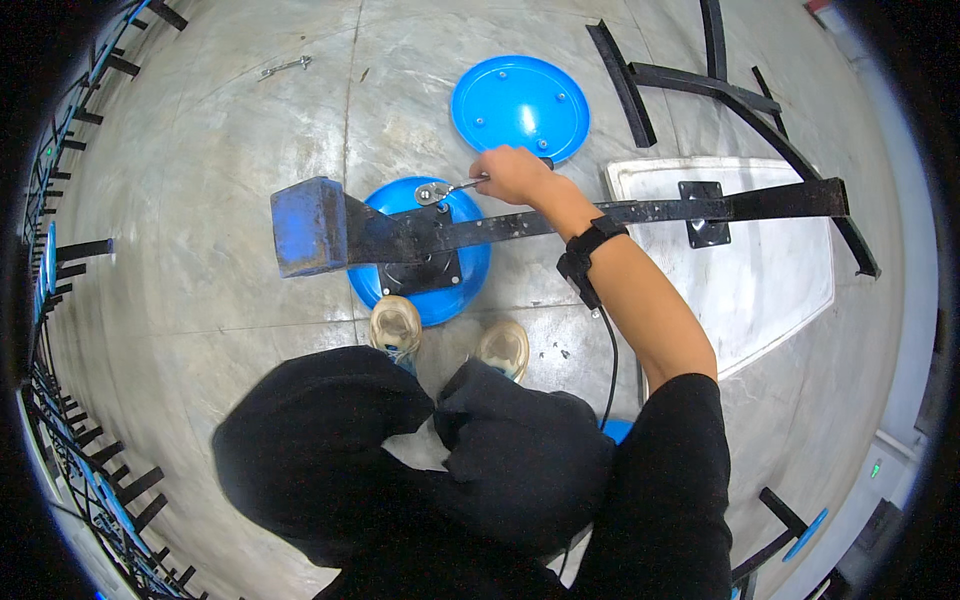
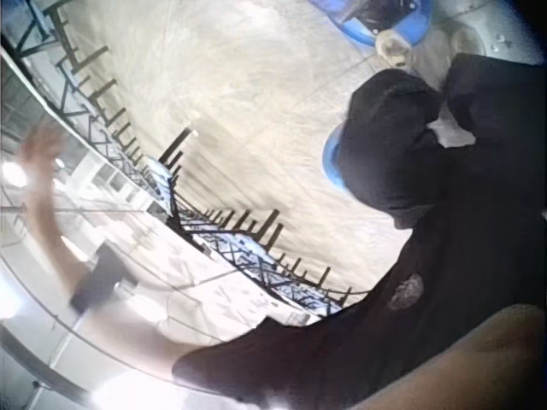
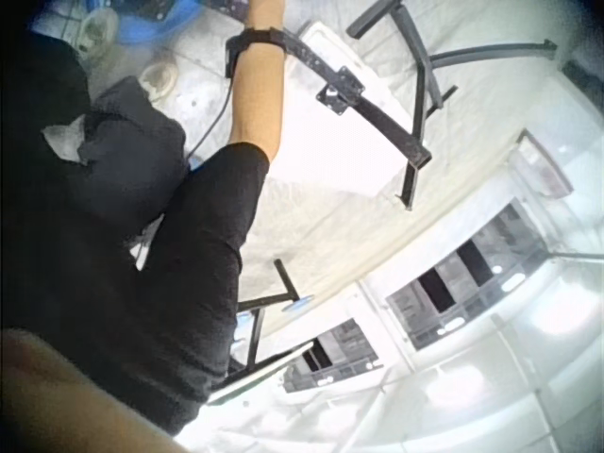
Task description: The person uses a socket wrench to tighten bolts on a blue circular base, then positions a black metal frame over it and aligns the mounting holes by hand.
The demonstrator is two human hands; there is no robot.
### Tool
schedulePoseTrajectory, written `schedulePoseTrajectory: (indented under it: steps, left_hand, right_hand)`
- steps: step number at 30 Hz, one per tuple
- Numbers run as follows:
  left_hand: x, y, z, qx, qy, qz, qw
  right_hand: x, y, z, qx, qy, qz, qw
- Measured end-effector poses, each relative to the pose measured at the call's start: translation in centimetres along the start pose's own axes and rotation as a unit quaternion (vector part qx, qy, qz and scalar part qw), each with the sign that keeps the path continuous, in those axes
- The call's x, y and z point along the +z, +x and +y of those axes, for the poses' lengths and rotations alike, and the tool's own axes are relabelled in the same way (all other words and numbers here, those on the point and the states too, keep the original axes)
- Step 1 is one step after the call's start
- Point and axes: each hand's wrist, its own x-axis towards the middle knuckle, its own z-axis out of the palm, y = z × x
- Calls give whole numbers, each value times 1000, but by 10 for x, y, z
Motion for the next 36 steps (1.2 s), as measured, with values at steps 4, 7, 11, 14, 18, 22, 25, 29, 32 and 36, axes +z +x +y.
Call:
schedulePoseTrajectory:
  steps: [4,7,11,14,18,22,25,29,32,36]
  left_hand:
    - [95,-11,-29,6,-44,-119,992]
    - [259,-3,6,11,-254,-296,921]
    - [401,-8,80,40,-506,-241,827]
    - [425,13,127,19,-643,-305,702]
    - [428,37,142,94,-571,-374,725]
    - [426,56,163,138,-480,-379,779]
    - [448,54,150,86,-463,-376,798]
    - [429,48,156,59,-517,-359,775]
    - [444,48,171,137,-527,-342,766]
    - [445,31,167,158,-593,-231,755]
  right_hand:
    - [-4,-4,-16,11,2,10,1000]
    - [-2,-3,-18,14,6,39,999]
    - [3,3,-17,-1,26,53,998]
    - [6,8,-4,-6,26,74,997]
    - [-1,15,-2,-34,54,100,993]
    - [-9,16,9,-38,-18,88,995]
    - [-8,16,9,-48,-90,128,987]
    - [-4,2,14,42,-17,71,996]
    - [-18,-17,-4,95,3,6,995]
    - [-20,-23,-44,119,53,-106,986]
